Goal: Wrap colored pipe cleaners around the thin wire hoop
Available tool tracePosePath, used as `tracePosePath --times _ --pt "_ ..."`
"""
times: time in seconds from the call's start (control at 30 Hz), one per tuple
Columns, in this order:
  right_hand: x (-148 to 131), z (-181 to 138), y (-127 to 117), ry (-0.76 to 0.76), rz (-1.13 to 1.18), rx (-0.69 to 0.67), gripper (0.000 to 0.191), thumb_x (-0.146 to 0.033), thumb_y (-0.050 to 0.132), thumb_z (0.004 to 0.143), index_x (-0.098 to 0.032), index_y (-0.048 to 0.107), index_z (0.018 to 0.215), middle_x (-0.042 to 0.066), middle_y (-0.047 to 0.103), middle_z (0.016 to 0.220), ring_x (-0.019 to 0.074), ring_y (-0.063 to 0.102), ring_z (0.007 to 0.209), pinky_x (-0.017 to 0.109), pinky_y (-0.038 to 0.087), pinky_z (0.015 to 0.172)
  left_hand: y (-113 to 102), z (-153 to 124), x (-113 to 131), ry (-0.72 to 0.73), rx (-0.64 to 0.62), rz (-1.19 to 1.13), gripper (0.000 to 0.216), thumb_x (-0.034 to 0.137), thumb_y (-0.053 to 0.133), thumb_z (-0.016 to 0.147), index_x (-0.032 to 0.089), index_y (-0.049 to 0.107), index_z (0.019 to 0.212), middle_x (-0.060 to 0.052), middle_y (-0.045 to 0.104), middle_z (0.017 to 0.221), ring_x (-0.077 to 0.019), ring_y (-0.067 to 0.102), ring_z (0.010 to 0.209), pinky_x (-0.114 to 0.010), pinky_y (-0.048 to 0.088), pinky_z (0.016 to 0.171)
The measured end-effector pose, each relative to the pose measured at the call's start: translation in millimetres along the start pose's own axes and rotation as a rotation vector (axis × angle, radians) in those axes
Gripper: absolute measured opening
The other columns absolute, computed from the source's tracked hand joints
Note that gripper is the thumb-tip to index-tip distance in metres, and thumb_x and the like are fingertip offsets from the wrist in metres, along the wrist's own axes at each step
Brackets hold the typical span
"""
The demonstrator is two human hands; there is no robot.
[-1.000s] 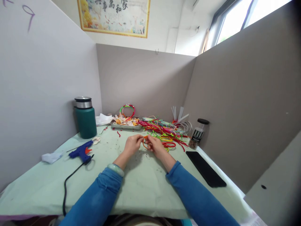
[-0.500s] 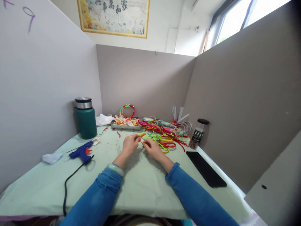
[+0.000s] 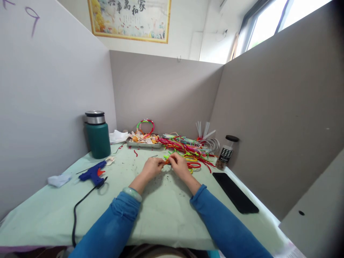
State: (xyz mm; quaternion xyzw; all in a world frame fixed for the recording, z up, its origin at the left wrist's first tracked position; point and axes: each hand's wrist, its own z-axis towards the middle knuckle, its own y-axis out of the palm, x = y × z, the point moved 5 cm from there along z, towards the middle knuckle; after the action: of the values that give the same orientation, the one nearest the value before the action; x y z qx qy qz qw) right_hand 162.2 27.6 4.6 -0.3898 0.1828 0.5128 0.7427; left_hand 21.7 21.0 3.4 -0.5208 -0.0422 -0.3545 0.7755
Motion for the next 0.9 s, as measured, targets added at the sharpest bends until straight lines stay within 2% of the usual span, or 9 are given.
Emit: tracePosePath --times 0.17,0.27,0.33,0.43,0.53,0.6,0.7,0.8,0.9 --pt "0 -2 3 0.001 0.055 0.030 0.011 -0.027 0.051 0.079 -0.022 0.059 0.072 0.001 0.057 0.069 0.0153 0.048 0.064 0.024 0.034 0.059 2 -1 3 -0.012 -0.012 -0.041 0.025 0.033 0.052 0.077 0.019 0.071 0.077 -0.002 0.067 0.066 -0.0111 0.051 0.058 -0.021 0.033 0.057" --pt "-2 -2 4 0.007 0.108 0.051 0.009 -0.029 0.054 0.077 -0.022 0.060 0.080 0.001 0.059 0.076 0.0147 0.050 0.065 0.025 0.037 0.060 1 0 -2 -0.109 0.011 -0.077 0.037 0.045 0.049 0.077 0.016 0.070 0.069 -0.001 0.063 0.058 -0.0107 0.047 0.053 -0.022 0.030 0.053" --pt "0 -2 2 0.038 0.142 0.106 0.016 -0.030 0.058 0.075 -0.023 0.059 0.090 0.002 0.061 0.084 0.0137 0.051 0.065 0.024 0.038 0.060 0 1 -8 -0.186 0.028 -0.114 0.040 0.048 0.049 0.076 0.015 0.070 0.068 -0.001 0.062 0.057 -0.0110 0.047 0.053 -0.022 0.029 0.052" --pt "10 -1 0 0.146 0.230 0.168 0.015 -0.035 0.061 0.073 -0.022 0.059 0.080 0.000 0.061 0.072 0.0117 0.050 0.054 0.023 0.037 0.051 -4 2 -15 -0.279 0.062 -0.180 0.037 0.045 0.052 0.074 0.014 0.070 0.067 -0.001 0.062 0.056 -0.0109 0.048 0.053 -0.021 0.030 0.051" --pt "24 -3 10 0.340 0.369 0.063 0.027 -0.044 0.058 0.074 -0.020 0.054 0.062 -0.003 0.053 0.049 0.0087 0.040 0.037 0.021 0.028 0.037 -6 2 -14 -0.283 0.075 -0.222 0.036 0.045 0.052 0.073 0.013 0.069 0.064 0.001 0.058 0.051 -0.0099 0.046 0.050 -0.021 0.030 0.051" --pt "31 -6 19 0.506 0.497 -0.039 0.033 -0.048 0.057 0.074 -0.018 0.053 0.062 -0.004 0.051 0.044 0.0064 0.034 0.030 0.020 0.022 0.031 -6 2 -12 -0.245 0.053 -0.247 0.037 0.044 0.051 0.074 0.013 0.068 0.063 0.002 0.056 0.050 -0.0093 0.044 0.050 -0.021 0.030 0.051" --pt "34 -10 26 0.693 0.745 -0.131 0.030 -0.045 0.060 0.072 -0.016 0.053 0.066 -0.005 0.052 0.046 0.0039 0.033 0.028 0.017 0.020 0.030 0 3 -8 -0.194 -0.012 -0.306 0.032 0.039 0.051 0.073 0.012 0.068 0.068 0.001 0.057 0.055 -0.0096 0.045 0.052 -0.021 0.031 0.052" --pt "31 -10 28 0.770 0.951 -0.164 0.020 -0.033 0.063 0.070 -0.015 0.054 0.067 -0.004 0.054 0.049 0.0026 0.035 0.031 0.015 0.022 0.031 5 4 -7 -0.161 -0.056 -0.369 0.028 0.032 0.052 0.071 0.012 0.068 0.079 -0.001 0.062 0.065 -0.0111 0.049 0.058 -0.021 0.035 0.055" --pt "30 -10 28 0.814 1.033 -0.156 0.015 -0.027 0.061 0.072 -0.014 0.054 0.067 -0.002 0.058 0.052 0.0023 0.036 0.032 0.015 0.024 0.032 5 5 -7 -0.159 -0.047 -0.365 0.028 0.030 0.051 0.070 0.011 0.068 0.083 -0.002 0.064 0.069 -0.0119 0.051 0.061 -0.022 0.036 0.057"
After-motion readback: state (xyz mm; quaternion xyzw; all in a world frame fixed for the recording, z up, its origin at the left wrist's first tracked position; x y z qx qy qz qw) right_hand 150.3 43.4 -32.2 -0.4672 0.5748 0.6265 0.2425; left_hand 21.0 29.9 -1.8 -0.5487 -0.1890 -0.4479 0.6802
